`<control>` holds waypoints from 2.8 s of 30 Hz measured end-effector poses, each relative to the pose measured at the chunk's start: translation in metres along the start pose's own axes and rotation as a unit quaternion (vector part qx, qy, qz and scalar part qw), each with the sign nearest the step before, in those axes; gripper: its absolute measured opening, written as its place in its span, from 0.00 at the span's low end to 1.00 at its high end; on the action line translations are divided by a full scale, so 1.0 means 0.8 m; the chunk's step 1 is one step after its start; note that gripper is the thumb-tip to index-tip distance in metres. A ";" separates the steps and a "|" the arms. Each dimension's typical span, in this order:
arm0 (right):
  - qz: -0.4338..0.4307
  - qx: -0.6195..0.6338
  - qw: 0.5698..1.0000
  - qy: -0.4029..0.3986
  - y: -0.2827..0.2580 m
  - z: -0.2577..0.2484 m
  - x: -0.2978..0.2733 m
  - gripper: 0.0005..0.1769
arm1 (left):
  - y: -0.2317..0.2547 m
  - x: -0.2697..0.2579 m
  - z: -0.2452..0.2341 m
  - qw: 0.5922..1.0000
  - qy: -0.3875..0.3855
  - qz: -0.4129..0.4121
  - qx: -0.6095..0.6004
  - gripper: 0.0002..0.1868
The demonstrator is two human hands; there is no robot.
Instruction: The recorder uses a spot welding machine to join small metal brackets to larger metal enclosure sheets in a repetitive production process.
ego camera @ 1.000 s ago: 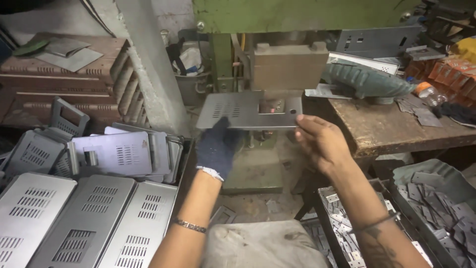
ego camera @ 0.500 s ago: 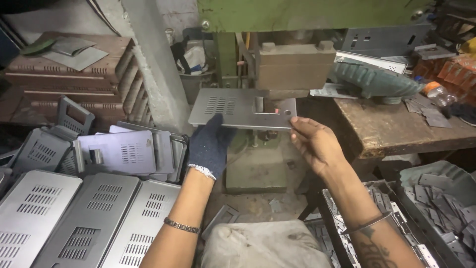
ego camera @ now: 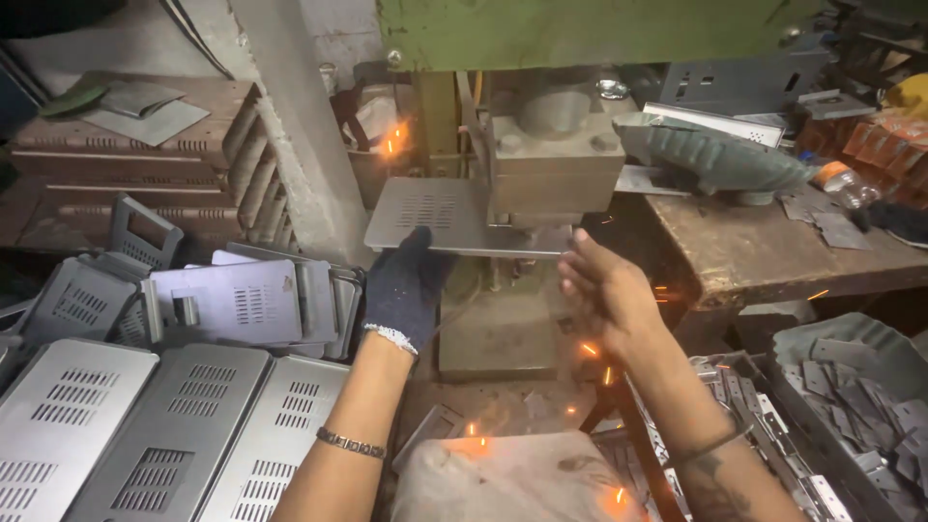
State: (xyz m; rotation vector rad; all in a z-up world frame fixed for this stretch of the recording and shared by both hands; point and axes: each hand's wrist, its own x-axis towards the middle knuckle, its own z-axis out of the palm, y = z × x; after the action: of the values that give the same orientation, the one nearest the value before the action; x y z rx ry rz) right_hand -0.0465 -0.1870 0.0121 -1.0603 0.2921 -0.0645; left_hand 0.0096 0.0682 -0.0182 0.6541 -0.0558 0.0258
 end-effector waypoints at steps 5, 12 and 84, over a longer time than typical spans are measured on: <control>0.042 0.017 0.999 0.007 0.013 -0.029 0.004 0.27 | -0.007 0.002 -0.011 0.998 0.043 -0.022 -0.039 0.15; 0.032 0.012 0.999 -0.008 0.028 -0.069 -0.014 0.29 | 0.020 -0.058 -0.023 0.997 -0.023 0.001 -0.077 0.20; -0.152 -0.350 0.924 0.001 0.026 -0.138 -0.066 0.20 | -0.077 -0.194 -0.016 0.960 0.025 -0.167 0.223 0.17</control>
State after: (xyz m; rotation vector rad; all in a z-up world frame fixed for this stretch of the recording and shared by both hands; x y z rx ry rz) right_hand -0.1289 -0.2605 -0.0454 -1.8152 0.1467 -0.2547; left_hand -0.1419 0.0261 -0.0746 1.1081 0.1148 -0.2786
